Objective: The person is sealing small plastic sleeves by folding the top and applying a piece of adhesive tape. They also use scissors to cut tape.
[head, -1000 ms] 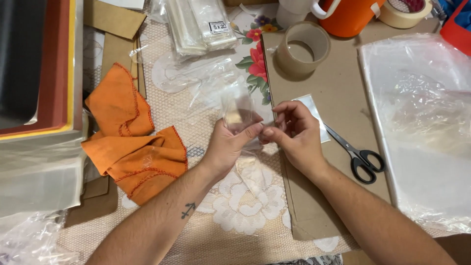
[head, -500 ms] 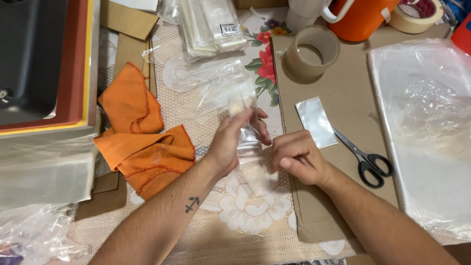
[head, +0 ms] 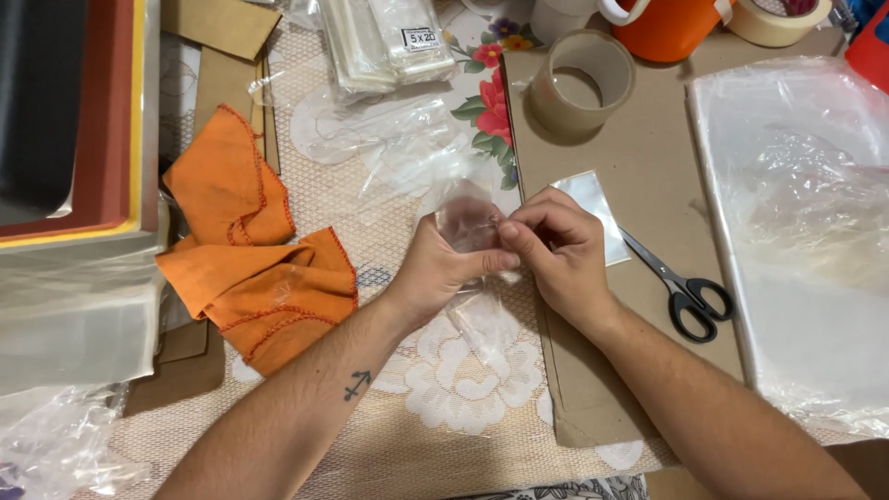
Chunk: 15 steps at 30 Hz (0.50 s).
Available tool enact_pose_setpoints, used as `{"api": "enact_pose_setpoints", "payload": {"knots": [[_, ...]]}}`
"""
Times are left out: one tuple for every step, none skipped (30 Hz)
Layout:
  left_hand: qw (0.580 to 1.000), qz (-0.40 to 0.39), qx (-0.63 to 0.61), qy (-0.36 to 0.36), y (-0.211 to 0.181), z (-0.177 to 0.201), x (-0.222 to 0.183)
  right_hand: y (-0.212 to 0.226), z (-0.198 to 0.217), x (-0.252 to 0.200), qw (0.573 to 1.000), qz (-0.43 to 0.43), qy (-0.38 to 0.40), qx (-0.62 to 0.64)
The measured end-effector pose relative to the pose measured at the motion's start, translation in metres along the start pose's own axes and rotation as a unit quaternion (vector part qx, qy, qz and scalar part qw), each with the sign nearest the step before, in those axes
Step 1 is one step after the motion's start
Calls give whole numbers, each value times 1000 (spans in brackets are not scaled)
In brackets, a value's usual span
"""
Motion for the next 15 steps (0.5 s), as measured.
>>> {"api": "enact_pose_setpoints", "payload": {"knots": [[1000, 0, 0, -1, -3, 2, 0, -2, 3, 0, 1000, -1, 1, 0], [1000, 17, -12, 14, -2, 1, -1, -2, 2, -1, 1000, 12, 20, 12], [999, 32, -24, 28, -2, 1, -1, -2, 2, -1, 999, 25, 40, 24], [999, 32, -25, 27, 1, 2, 0, 1, 3, -2, 999, 25, 41, 25], [997, 50, -65, 4, 7, 8, 2, 3, -14, -4, 987, 12, 137, 79], [992, 67, -106, -19, 14, 13, 4, 7, -30, -11, 964, -1, 231, 133], [992, 65, -104, -20, 13, 16, 3, 8, -29, -10, 963, 1, 233, 134], [991, 79, -108, -20, 16, 17, 3, 6, -35, -14, 950, -21, 279, 140], [989, 95, -113, -21, 20, 18, 0, 4, -41, -21, 934, -44, 324, 146], [989, 95, -111, -22, 26, 20, 3, 1, -42, -17, 933, -43, 324, 147], [993, 74, -93, -27, 29, 21, 6, -5, -24, -6, 967, -37, 229, 108], [995, 53, -74, -33, 32, 22, 8, -9, -4, 3, 989, -31, 132, 67], [995, 54, -74, -31, 30, 19, 7, -11, -5, 1, 989, -31, 130, 66], [996, 48, -72, -36, 26, 18, 7, -12, 6, 2, 997, -24, 65, 24], [996, 42, -69, -43, 23, 17, 5, -13, 18, 1, 1000, -19, 1, -19]]}}
Point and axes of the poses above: each hand's wrist, its own x-axis towards the middle knuckle, its own z-axis out of the back of the hand, y = z × x, the point moved 10 cm from there along x, towards the middle knuckle, and after that the axes turned 12 degrees about x, right-handed, at the moved point
